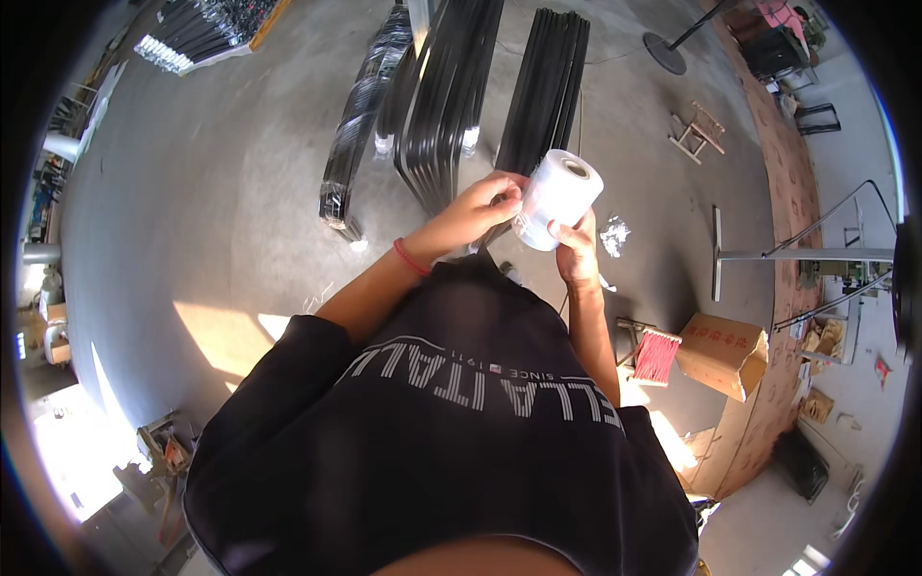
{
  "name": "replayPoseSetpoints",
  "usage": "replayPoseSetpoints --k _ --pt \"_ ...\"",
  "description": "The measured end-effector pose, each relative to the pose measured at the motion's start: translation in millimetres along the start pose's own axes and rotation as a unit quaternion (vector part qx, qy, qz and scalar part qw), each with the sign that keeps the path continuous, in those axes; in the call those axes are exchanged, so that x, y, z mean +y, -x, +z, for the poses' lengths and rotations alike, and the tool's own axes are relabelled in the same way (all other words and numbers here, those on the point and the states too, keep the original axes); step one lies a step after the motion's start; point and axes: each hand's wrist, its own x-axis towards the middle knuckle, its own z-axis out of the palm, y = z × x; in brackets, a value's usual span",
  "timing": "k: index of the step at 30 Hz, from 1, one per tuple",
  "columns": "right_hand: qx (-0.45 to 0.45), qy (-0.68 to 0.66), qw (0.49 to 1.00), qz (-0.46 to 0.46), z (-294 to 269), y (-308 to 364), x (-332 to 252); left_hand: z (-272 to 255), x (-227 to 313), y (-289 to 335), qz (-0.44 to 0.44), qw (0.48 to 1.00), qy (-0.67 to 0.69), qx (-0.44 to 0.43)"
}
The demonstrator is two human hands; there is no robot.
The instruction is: The person uses a roll of plastic wrap to wrap a bundle of black U-shaped metal frames, rotating the roll around the frames and tucking the end under the wrap.
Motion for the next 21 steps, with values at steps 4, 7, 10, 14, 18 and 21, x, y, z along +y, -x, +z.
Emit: replayPoseSetpoints --k 4,7,10,14,18,21 --pt "0.003 0.025 1.0 0.011 5.4 0.9 4.5 -4.8 11.9 2.8 -0.028 0.993 0.086 0.069" --pt "0.006 0.031 0.999 0.017 14.1 1.6 4.9 0.6 10.6 -4.9 0.002 0.995 0.048 0.091" --pt "0.002 0.014 1.0 0.022 13.8 1.6 8.7 -0.2 9.5 -2.8 0.003 0.995 0.008 0.096" --pt "-0.014 0.013 0.999 0.032 16.3 0.7 10.1 -8.7 1.2 2.0 -0.036 0.996 -0.008 0.084" --pt "-0.023 0.027 0.998 0.049 11.3 3.5 8.4 -2.8 -8.0 -0.9 0.003 0.989 -0.041 0.141" --pt "-0.038 -0.051 0.996 0.068 3.5 6.1 7.3 1.3 -10.8 2.9 -0.001 0.982 0.019 0.19"
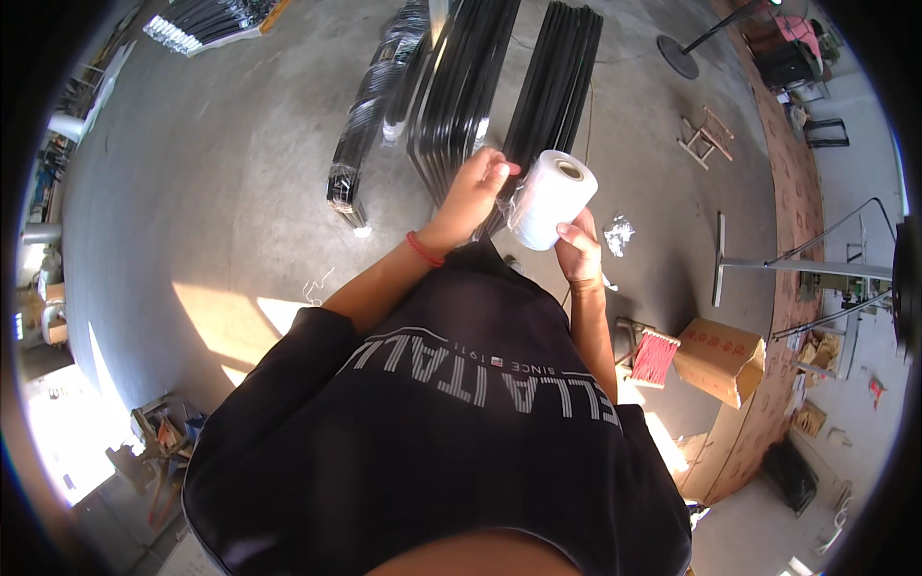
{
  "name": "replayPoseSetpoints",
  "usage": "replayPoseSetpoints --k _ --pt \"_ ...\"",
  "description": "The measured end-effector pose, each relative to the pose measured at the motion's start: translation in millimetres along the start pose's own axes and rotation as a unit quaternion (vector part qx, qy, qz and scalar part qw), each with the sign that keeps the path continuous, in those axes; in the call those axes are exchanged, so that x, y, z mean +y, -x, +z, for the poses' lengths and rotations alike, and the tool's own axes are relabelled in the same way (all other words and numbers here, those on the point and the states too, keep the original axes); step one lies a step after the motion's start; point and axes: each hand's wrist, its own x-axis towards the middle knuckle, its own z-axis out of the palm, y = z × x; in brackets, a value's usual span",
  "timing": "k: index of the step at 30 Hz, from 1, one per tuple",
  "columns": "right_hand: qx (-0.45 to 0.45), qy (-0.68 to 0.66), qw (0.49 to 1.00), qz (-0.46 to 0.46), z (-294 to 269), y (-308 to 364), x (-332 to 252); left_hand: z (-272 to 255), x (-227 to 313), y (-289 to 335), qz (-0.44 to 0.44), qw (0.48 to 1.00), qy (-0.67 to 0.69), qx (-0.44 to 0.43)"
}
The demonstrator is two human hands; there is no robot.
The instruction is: The person uses a roll of plastic wrap to wrap a bundle of black U-shaped metal frames, rotating the roll around the frames and tucking the end under the wrap.
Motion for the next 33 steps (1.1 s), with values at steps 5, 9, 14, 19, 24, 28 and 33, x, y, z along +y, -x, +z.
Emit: replayPoseSetpoints --k 5,9,14,19,24,28,33 --pt "-0.009 0.02 1.0 -0.021 -8.1 1.1 2.4 0.8 9.9 2.1 0.003 0.998 0.066 0.0" --pt "-0.008 0.019 1.0 -0.007 -4.4 0.2 -0.3 -2.1 11.2 -2.9 0.007 0.994 0.006 -0.109" --pt "-0.007 0.042 0.999 -0.028 -6.8 -1.5 1.0 -4.2 8.1 -1.1 -0.03 0.991 -0.083 -0.105" --pt "0.017 0.066 0.997 -0.027 1.0 -3.3 -2.5 -2.2 -10.6 1.6 0.023 0.998 -0.054 -0.025" --pt "0.018 0.066 0.998 -0.001 0.7 2.1 0.2 -1.4 -26.3 3.9 0.043 0.993 -0.095 0.048" --pt "0.024 0.083 0.996 -0.017 2.3 2.3 -2.9 1.1 -22.1 4.2 0.018 0.996 -0.079 0.038" --pt "0.063 0.048 0.996 -0.035 5.5 2.8 -3.8 -2.0 -34.8 2.4 0.026 0.987 -0.148 0.064"
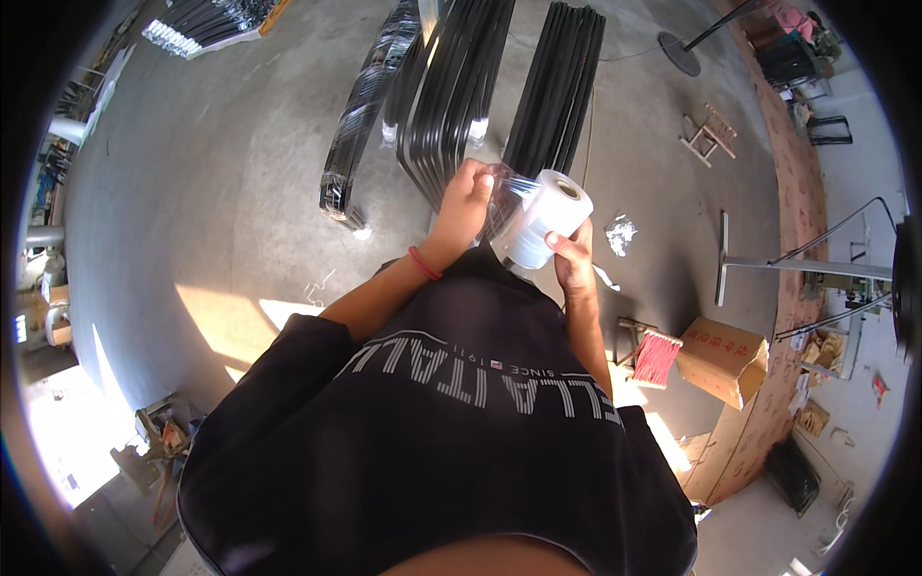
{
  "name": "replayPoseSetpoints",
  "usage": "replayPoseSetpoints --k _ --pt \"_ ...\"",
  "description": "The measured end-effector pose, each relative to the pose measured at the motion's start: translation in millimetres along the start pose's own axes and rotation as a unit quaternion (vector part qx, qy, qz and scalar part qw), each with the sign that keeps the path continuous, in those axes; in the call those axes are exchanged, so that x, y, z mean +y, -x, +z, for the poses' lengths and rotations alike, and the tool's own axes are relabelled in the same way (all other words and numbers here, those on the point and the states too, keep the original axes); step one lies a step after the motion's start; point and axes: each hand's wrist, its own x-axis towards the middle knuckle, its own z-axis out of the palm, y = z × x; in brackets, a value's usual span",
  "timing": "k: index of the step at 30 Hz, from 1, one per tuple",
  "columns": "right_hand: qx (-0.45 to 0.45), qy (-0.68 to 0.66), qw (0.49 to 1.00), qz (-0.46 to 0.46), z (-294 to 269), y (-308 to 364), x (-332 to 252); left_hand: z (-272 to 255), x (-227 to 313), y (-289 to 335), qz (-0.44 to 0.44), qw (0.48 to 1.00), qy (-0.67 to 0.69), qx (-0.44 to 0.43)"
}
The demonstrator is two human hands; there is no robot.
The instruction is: The person uses a roll of plastic wrap to wrap a bundle of black U-shaped metal frames, rotating the roll around the frames and tucking the end under the wrap.
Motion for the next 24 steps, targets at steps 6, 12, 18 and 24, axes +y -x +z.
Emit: replayPoseSetpoints --k 6,12,18,24 --pt "-0.038 0.0 0.998 0.05 -2.5 5.6 -2.1 12.8 4.2 -2.6 -0.091 0.977 0.168 0.099" --pt "0.007 0.169 0.985 -0.029 4.8 1.6 10.6 13.5 -18.1 -21.7 -0.122 0.992 0.026 0.024" --pt "0.044 0.333 0.941 -0.047 14.8 6.0 12.5 28.5 -11.6 -32.1 -0.208 0.923 0.282 -0.156" --pt "-0.017 0.211 0.977 -0.028 10.7 1.8 7.3 20.9 -27.9 -42.8 -0.23 0.881 0.348 -0.223"
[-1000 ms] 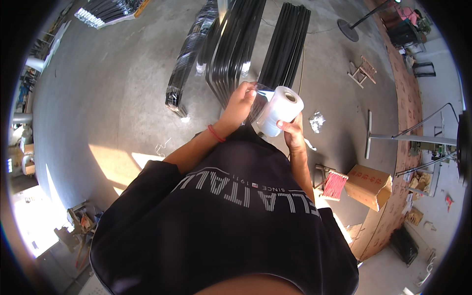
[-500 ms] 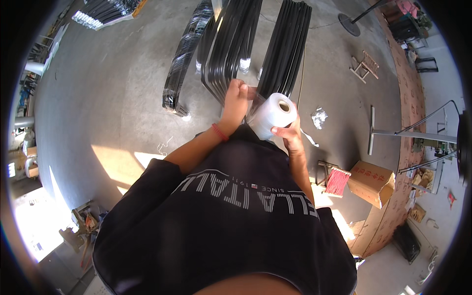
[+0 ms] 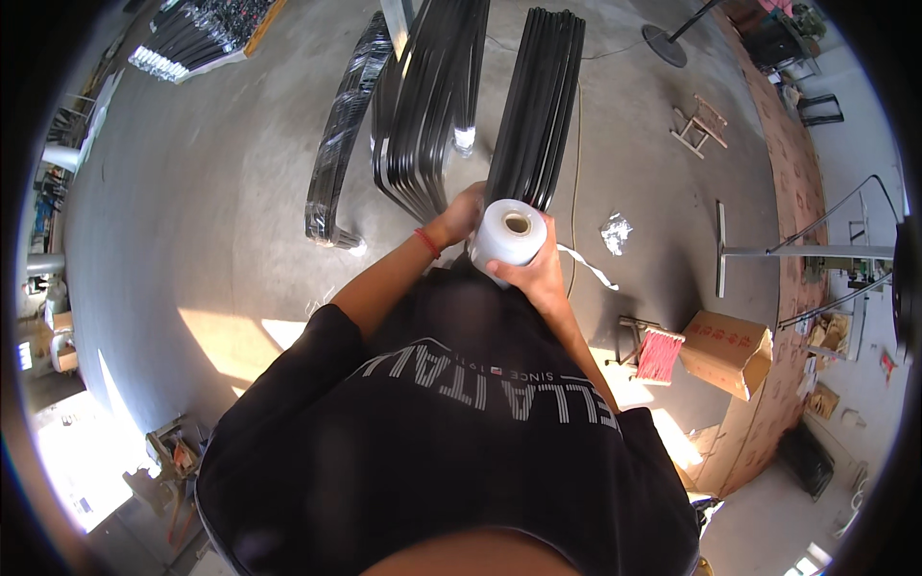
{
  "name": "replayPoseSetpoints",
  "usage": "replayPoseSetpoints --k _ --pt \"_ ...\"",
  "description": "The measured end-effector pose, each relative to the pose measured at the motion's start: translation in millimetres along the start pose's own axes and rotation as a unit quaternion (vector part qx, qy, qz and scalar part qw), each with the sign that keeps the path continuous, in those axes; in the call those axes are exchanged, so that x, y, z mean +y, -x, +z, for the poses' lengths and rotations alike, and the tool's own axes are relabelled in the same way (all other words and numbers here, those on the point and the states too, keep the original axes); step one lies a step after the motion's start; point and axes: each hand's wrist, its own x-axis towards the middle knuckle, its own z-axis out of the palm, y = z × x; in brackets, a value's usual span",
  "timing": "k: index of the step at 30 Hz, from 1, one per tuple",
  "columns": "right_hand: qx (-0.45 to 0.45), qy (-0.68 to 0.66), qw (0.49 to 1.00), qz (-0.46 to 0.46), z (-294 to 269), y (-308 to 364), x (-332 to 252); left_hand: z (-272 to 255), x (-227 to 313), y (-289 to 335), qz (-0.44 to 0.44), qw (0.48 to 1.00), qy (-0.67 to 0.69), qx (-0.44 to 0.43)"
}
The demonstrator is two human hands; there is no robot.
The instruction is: The person uses a roll of plastic wrap to wrap a bundle of black U-shaped metal frames, rotating the roll around the frames and tucking the end under the wrap.
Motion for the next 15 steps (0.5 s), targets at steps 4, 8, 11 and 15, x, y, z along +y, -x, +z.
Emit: replayPoseSetpoints --k 4,8,11,15 --pt "0.045 0.157 0.986 0.038 7.4 4.6 -15.6 -4.5 -5.6 -4.6 0.022 0.998 -0.058 -0.021" --pt "-0.012 0.08 0.995 0.054 -11.8 7.9 5.9 -8.9 -14.7 -7.3 0.001 0.998 0.064 -0.01" --pt "-0.081 0.067 0.991 0.083 -26.3 10.4 18.8 -9.3 -12.3 -4.5 0.01 1.0 0.026 0.003" --pt "-0.067 -0.09 0.985 0.13 -20.4 14.9 11.6 -10.0 -11.2 -4.0 0.006 0.999 0.047 0.011"
